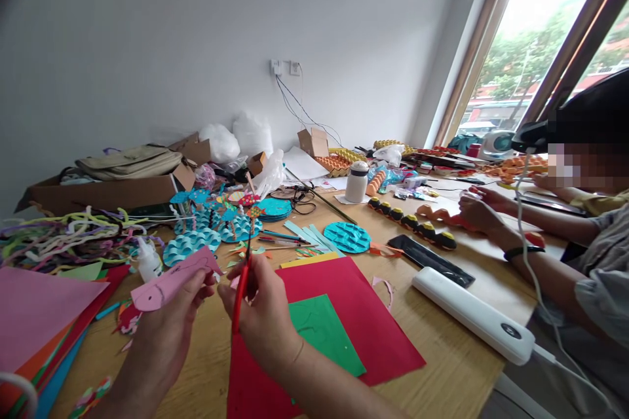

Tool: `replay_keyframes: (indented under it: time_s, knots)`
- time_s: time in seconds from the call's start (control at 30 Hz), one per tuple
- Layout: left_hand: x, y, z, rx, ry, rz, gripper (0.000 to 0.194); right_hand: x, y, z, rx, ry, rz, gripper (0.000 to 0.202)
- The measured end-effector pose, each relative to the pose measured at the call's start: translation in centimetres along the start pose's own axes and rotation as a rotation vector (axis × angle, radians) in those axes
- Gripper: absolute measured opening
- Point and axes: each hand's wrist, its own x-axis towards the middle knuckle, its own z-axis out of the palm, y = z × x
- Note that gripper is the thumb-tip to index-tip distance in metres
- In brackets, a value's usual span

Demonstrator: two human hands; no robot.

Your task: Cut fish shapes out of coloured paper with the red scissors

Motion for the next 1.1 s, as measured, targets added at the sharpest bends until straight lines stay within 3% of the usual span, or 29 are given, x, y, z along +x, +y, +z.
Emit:
replay_keyframes:
  time_s: [0.2,0.4,0.5,0.6,0.73,0.9,1.03,1.1]
  knots:
    - [-0.9,-0.3,0.0,0.057,-0.088,-0.056,0.025,1.8,-0.2,0.4,0.054,-0.028,0.0,0.013]
    - [-0.4,2.3,-0.1,-0.163,-0.234,-0.186,0.034,2.7,-0.5,-0.5,0.072,-0.024,0.018,0.013]
    - [0.3,4.0,-0.7,-0.066,-0.341,-0.247,0.045,2.9,-0.3,-1.2,0.041,-0.031,0.039,0.011]
    - [1.0,4.9,-1.3,0.18,-0.449,-0.271,0.033,2.9,0.3,-1.5,-0.086,-0.055,-0.005,0.012]
    - [1.2,4.9,-1.3,0.387,-0.518,-0.217,0.021,2.8,0.9,-1.4,-0.242,-0.117,-0.047,0.013]
    - [1.2,4.3,-0.7,0.398,-0.598,-0.274,0.021,2.7,0.7,-0.7,-0.251,-0.176,-0.035,0.014]
    - [1.6,3.3,-1.0,0.392,-0.578,-0.295,0.017,2.3,-0.2,-0.7,-0.133,-0.217,0.02,0.01]
    - [1.8,3.0,-1.2,0.405,-0.541,-0.289,0.018,1.8,-0.8,-1.0,-0.109,-0.165,0.012,0.012]
